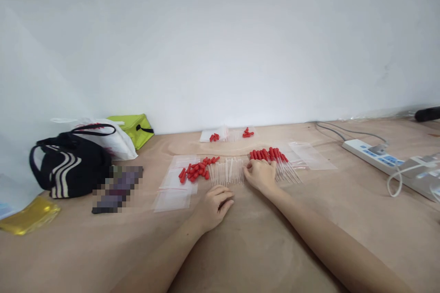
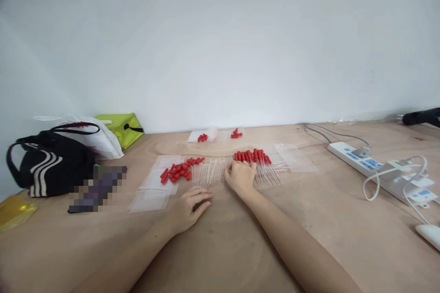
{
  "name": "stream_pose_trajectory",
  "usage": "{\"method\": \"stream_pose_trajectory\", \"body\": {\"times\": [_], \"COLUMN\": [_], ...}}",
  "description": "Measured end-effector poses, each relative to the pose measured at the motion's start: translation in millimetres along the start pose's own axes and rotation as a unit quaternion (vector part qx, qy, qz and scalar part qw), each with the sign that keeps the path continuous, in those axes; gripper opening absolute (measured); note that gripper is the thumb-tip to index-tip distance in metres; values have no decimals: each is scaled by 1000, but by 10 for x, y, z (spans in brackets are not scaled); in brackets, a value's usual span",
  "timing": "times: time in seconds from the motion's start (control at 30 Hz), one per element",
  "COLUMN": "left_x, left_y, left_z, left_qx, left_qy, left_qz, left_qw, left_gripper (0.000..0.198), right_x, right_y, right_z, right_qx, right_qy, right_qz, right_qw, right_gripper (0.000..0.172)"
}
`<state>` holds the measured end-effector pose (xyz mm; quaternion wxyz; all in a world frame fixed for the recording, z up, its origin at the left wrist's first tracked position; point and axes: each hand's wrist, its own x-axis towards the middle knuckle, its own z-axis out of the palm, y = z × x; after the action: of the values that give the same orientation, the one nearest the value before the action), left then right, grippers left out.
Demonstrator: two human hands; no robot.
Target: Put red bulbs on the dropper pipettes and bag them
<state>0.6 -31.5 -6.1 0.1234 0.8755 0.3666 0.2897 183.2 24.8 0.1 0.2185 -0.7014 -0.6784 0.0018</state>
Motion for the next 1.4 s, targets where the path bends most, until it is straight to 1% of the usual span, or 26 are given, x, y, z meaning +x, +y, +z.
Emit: {"method": "stream_pose_trajectory", "body": {"times": [0.1, 0.33, 0.4, 0.43, 0.47, 0.53, 0.6, 0.67, 0.73, 0.9, 1.03, 1.17, 1.23, 1.33, 1.4], "left_x": [-1, 1, 9, 18, 29, 58, 88, 114, 138, 212, 261, 270, 254, 190, 123], "left_y": [0, 11, -7, -29, -60, -145, -241, -319, -366, -411, -459, -486, -478, -435, -379], "left_z": [-4, 8, 1, -10, -29, -86, -155, -215, -248, -245, -239, -251, -270, -302, -302], "left_qx": [1, 9, 36, 62, 95, 174, 244, 292, 321, 353, 363, 362, 359, 334, 279], "left_qy": [-2, -4, 25, 57, 96, 179, 229, 246, 246, 237, 227, 228, 242, 279, 304], "left_qz": [1, 9, 3, -9, -29, -86, -155, -215, -255, -300, -317, -314, -314, -314, -283], "left_qw": [1000, 1000, 999, 996, 990, 965, 930, 899, 878, 854, 847, 847, 845, 844, 866], "left_gripper": [18, 18, 17, 15, 14, 12, 12, 12, 16, 25, 27, 25, 23, 20, 18], "right_x": [3, 34, 33, 32, 31, 27, 16, -9, -50, -218, -363, -421, -420, -423, -447], "right_y": [-103, -190, -201, -204, -207, -207, -201, -184, -148, 46, 226, 313, 319, 313, 313], "right_z": [12, 5, 3, 3, 4, 4, -2, -13, -27, -39, -35, -45, -46, -30, -11], "right_qx": [-26, -67, -71, -73, -75, -77, -75, -69, -58, -25, -9, 7, 15, 32, 53], "right_qy": [-35, -63, -59, -58, -57, -59, -58, -41, -7, 82, 116, 127, 123, 119, 117], "right_qz": [8, 4, -7, -12, -16, -19, -25, -34, -44, -95, -139, -156, -158, -164, -189], "right_qw": [999, 996, 996, 996, 995, 995, 995, 996, 997, 992, 983, 979, 980, 979, 974], "right_gripper": [29, 29, 29, 28, 28, 27, 27, 28, 29, 26, 24, 26, 27, 28, 28]}}
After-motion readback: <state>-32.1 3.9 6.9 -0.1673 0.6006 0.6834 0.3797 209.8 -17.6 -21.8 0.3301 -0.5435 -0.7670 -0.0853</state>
